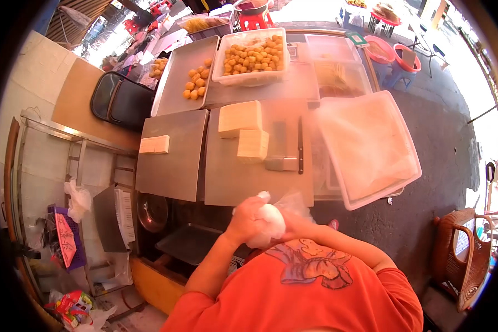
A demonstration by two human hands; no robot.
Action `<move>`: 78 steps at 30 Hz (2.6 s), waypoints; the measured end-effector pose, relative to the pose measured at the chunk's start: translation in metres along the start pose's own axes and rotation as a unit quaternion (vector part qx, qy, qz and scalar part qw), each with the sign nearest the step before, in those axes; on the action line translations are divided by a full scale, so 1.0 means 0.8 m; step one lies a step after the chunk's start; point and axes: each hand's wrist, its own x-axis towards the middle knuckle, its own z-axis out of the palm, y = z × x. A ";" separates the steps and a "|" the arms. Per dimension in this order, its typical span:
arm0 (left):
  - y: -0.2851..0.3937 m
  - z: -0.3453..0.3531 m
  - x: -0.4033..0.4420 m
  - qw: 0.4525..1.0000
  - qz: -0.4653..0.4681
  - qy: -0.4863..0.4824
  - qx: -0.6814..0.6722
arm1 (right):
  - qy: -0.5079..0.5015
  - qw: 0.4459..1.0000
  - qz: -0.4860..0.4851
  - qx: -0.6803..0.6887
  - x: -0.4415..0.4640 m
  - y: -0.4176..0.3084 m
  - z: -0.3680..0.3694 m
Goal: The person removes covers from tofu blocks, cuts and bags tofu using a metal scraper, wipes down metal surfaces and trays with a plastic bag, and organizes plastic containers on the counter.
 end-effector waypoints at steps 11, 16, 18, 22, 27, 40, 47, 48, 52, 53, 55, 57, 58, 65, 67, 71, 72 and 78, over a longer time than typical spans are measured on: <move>-0.174 -0.120 0.010 0.931 -0.146 -0.125 0.310 | 0.178 0.929 0.093 -0.310 0.149 0.030 -0.027; -0.167 -0.135 0.025 0.960 -0.105 -0.106 0.236 | 0.404 0.822 0.175 -0.361 0.136 0.072 -0.089; -0.163 -0.148 0.027 0.970 -0.090 -0.094 0.206 | 0.368 0.774 0.175 -0.486 0.130 0.086 -0.095; -0.159 -0.155 0.022 0.976 -0.063 -0.047 0.202 | 0.281 0.750 0.246 -0.545 0.121 0.101 -0.094; -0.185 -0.151 -0.002 0.963 -0.086 0.135 0.215 | 0.298 0.737 0.263 -0.547 0.132 0.090 -0.095; -0.096 -0.108 -0.023 0.946 -0.093 0.308 0.039 | 0.491 0.701 0.104 -0.506 0.041 0.062 -0.195; -0.005 0.005 0.075 0.955 -0.129 -0.092 -0.251 | 0.688 0.516 0.127 -0.494 -0.154 0.006 -0.287; -0.012 0.033 0.087 0.934 -0.158 -0.160 -0.279 | 0.717 0.487 0.138 -0.479 -0.184 0.014 -0.292; -0.036 0.138 0.132 0.903 -0.227 -0.214 -0.295 | 0.857 0.348 0.199 -0.323 -0.273 0.076 -0.242; -0.043 0.162 0.146 0.901 -0.254 -0.187 -0.298 | 0.879 0.382 0.198 -0.202 -0.276 0.089 -0.214; -0.061 0.211 0.173 0.892 -0.307 -0.133 -0.303 | 0.842 0.478 0.243 0.063 -0.259 0.075 -0.171; -0.094 0.256 0.197 0.891 -0.340 -0.123 -0.274 | 0.722 0.574 0.264 0.284 -0.255 0.073 -0.159; -0.105 0.270 0.209 0.890 -0.356 -0.116 -0.259 | 0.665 0.608 0.238 0.362 -0.259 0.092 -0.159; -0.101 0.292 0.235 0.861 -0.403 -0.054 -0.304 | 0.699 0.561 0.194 0.398 -0.229 0.088 -0.178; -0.083 0.290 0.239 0.884 -0.358 -0.039 -0.297 | 0.721 0.571 0.150 0.363 -0.234 0.061 -0.187; -0.027 0.275 0.248 0.844 -0.295 0.085 -0.441 | 0.725 0.613 0.028 0.311 -0.273 0.010 -0.200; -0.023 0.260 0.249 0.852 -0.284 0.078 -0.432 | 0.721 0.600 0.029 0.347 -0.280 -0.012 -0.205; -0.027 0.103 0.222 0.900 -0.227 0.110 -0.355 | 0.691 0.614 -0.044 0.379 -0.324 -0.084 -0.185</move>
